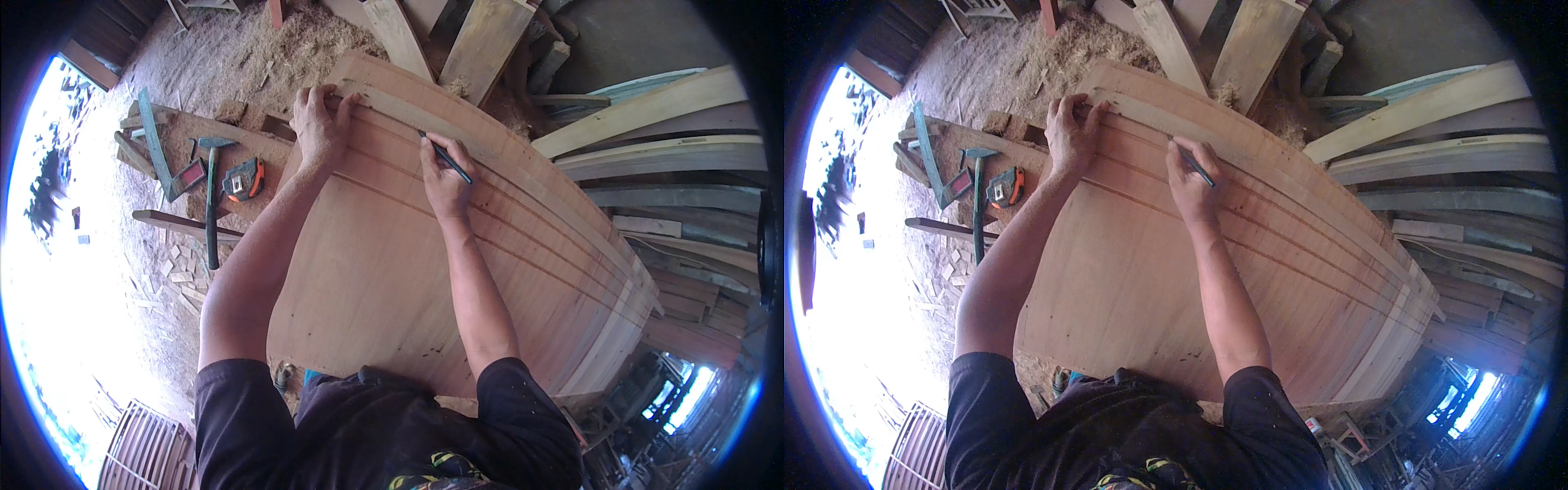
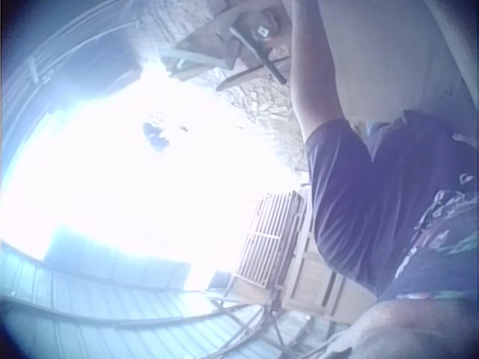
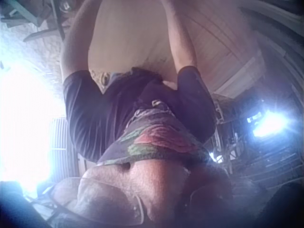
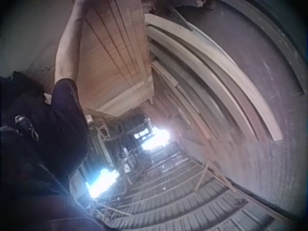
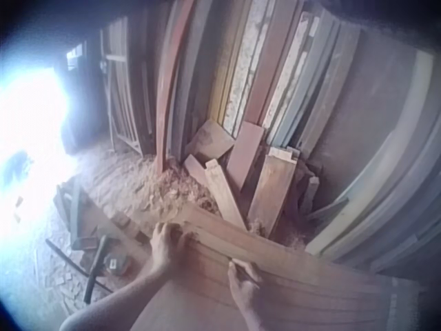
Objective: The person uses a jigsaw to cut a curved edge on a large wooden panel, then flips the panel and marks lines along its length with a pencil and straightedge. The person also uses a hammer to remove a small piece of wood.
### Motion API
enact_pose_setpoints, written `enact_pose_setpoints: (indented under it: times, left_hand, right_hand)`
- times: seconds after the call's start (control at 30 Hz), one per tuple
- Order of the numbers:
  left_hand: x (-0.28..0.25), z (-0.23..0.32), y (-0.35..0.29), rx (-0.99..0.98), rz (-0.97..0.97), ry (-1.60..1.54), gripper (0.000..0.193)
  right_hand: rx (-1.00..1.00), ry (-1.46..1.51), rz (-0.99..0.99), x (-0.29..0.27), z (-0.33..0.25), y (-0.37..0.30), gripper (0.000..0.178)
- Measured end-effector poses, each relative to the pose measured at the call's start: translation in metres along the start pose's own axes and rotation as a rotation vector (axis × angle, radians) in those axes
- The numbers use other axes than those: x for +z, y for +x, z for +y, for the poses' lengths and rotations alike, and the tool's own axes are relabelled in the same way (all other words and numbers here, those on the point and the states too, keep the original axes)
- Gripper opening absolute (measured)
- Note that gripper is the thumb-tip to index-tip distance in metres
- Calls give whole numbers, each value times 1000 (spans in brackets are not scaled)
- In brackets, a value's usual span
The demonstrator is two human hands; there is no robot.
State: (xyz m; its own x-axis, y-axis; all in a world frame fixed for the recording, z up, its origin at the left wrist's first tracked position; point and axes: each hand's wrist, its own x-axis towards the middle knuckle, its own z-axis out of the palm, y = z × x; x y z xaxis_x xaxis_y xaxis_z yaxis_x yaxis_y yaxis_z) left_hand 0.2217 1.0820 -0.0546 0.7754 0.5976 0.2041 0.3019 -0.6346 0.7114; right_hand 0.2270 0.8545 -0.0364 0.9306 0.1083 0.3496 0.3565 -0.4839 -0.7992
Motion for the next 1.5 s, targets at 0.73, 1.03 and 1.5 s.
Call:
enact_pose_setpoints:
  times: [0.73,1.03,1.5]
  left_hand:
    - [-3,-2,1,-38,-52,-58,48]
    - [-5,1,4,10,-77,-28,43]
    - [0,-16,13,56,-66,104,54]
  right_hand:
    - [10,-6,-18,1,5,-1,9]
    - [64,172,-47,-33,0,-23,16]
    - [396,226,233,-173,58,-55,14]
